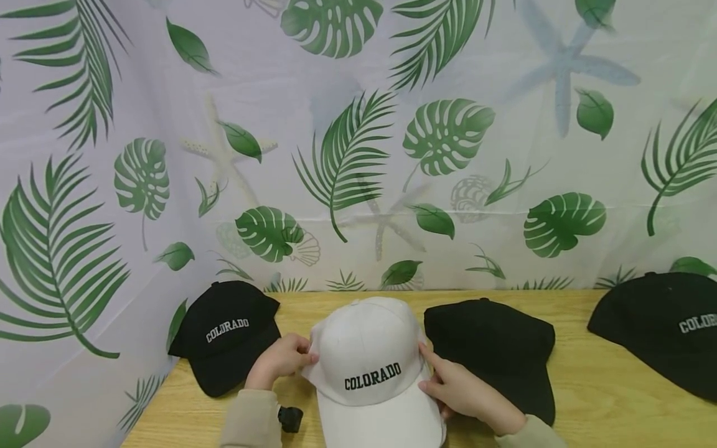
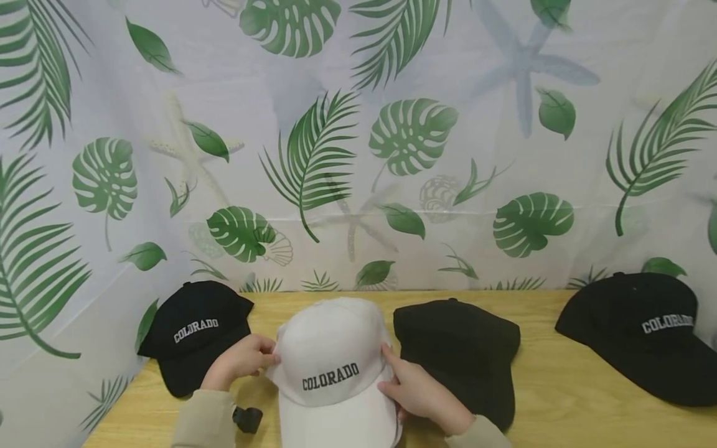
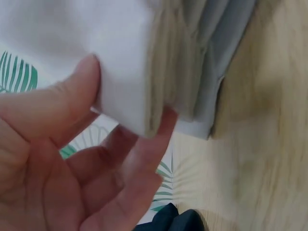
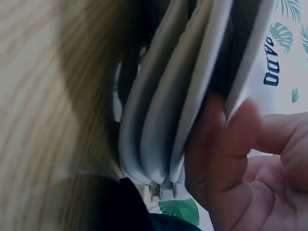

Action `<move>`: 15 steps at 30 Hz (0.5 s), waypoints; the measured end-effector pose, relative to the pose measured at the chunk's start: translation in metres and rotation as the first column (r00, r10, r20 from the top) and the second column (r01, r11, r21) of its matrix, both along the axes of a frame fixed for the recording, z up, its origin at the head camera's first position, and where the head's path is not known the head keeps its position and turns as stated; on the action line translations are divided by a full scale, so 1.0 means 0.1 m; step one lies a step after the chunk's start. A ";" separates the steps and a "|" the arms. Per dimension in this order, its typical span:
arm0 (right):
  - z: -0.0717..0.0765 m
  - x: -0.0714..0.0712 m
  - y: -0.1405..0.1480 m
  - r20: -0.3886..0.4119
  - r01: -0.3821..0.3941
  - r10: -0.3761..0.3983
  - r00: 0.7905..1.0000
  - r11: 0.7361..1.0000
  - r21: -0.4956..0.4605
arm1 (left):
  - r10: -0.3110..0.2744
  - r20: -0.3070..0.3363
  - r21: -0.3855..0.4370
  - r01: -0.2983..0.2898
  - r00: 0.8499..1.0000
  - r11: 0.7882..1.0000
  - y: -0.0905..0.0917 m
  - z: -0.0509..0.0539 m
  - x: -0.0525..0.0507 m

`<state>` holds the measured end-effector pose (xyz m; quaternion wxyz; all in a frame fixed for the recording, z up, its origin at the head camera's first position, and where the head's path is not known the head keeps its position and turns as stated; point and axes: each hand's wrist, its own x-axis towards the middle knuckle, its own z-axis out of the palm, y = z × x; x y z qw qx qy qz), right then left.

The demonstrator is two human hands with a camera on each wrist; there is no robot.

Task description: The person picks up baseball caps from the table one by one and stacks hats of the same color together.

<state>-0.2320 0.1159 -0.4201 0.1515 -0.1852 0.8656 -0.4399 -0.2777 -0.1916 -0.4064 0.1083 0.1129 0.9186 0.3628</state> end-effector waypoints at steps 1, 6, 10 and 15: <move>-0.01 0.00 0.00 -0.004 0.010 -0.010 1.000 1.000 -0.004 | 0.020 -0.009 -0.014 -0.020 1.000 1.000 0.01 -0.01 0.00; -0.02 0.02 -0.03 -0.062 0.061 -0.060 0.996 0.998 0.026 | 0.133 -0.008 -0.132 -0.133 0.991 0.982 0.01 -0.02 0.08; -0.01 0.02 -0.04 -0.085 0.101 -0.093 0.992 0.990 0.099 | 0.090 0.103 -0.110 -0.079 0.991 0.991 0.00 0.00 0.17; -0.03 0.00 -0.04 -0.058 0.124 -0.119 0.991 0.987 0.099 | -0.048 0.236 0.050 0.037 0.971 0.998 0.03 -0.02 0.20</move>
